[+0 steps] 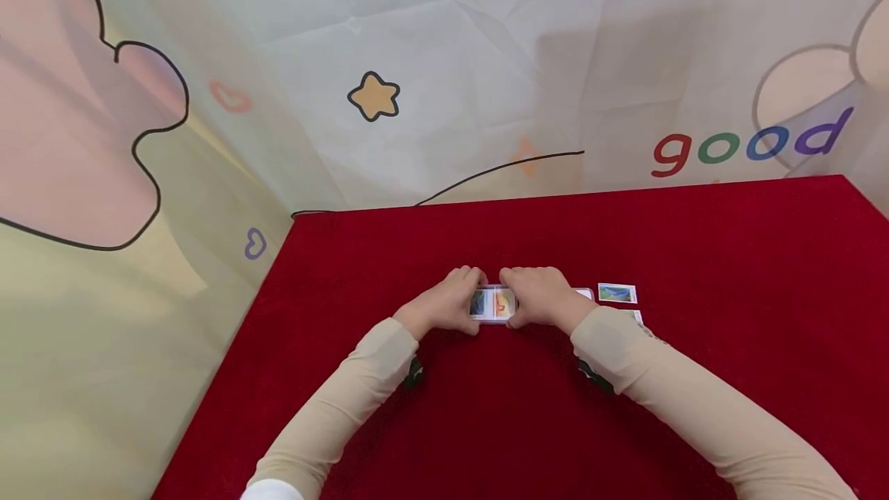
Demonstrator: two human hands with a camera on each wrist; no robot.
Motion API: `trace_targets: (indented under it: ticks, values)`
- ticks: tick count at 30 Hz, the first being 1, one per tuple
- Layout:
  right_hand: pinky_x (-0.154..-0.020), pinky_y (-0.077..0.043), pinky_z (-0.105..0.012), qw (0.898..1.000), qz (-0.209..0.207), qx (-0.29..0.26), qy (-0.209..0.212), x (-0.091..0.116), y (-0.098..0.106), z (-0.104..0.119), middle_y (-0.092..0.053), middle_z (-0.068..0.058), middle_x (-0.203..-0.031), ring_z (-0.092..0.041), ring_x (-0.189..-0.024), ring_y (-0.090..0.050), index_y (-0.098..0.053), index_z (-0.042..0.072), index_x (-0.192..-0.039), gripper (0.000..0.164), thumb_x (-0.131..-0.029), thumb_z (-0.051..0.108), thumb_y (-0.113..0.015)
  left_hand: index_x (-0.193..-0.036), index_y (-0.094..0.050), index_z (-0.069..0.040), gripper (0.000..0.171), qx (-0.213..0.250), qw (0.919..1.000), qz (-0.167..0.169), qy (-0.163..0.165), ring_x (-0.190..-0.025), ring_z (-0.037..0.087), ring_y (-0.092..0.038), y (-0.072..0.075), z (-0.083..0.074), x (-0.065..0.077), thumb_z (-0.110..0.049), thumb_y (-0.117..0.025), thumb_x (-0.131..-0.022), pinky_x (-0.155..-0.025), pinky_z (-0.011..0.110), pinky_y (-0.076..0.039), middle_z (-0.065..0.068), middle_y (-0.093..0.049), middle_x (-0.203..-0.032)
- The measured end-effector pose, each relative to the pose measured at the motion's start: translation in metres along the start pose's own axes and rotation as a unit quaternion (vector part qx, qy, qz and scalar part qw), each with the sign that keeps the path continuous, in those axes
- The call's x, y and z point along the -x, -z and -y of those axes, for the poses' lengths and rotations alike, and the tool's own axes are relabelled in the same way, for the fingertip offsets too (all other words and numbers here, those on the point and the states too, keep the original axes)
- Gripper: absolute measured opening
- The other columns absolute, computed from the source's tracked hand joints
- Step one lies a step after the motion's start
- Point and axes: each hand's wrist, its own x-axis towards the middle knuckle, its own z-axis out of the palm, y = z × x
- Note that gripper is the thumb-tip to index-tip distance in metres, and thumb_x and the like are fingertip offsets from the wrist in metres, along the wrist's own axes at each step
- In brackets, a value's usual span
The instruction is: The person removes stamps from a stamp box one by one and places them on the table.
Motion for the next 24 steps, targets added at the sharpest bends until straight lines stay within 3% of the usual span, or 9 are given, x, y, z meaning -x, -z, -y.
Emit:
trace_targets:
  ticks: [13, 24]
  values:
    - [-0.064, -0.048, -0.033, 1.000, 0.020, -0.019, -0.006, 0.0004, 0.0025, -0.0033, -0.065, -0.004, -0.093, -0.014, -0.073, -0.056, -0.061, 0.007, -0.106, 0.052, -0.069, 0.035, -0.084, -0.130, -0.045, -0.004, 0.064, 0.031, 0.9995, -0.003, 0.003, -0.108, 0.017, -0.045, -0.0010, 0.0053, 0.0045, -0.020, -0.075, -0.076, -0.093, 0.021, -0.040, 0.007, -0.052, -0.122]
    - [-0.067, -0.048, -0.034, 0.998, 0.021, -0.051, -0.017, 0.0020, 0.0033, -0.0046, -0.066, -0.005, -0.096, -0.015, -0.078, -0.057, -0.062, 0.005, -0.109, 0.054, -0.069, 0.034, -0.084, -0.132, -0.047, -0.004, 0.063, 0.028, 0.9996, -0.005, 0.000, -0.108, 0.017, -0.045, -0.0024, 0.0061, 0.0078, -0.021, -0.074, -0.078, -0.092, 0.021, -0.041, 0.008, -0.052, -0.124]
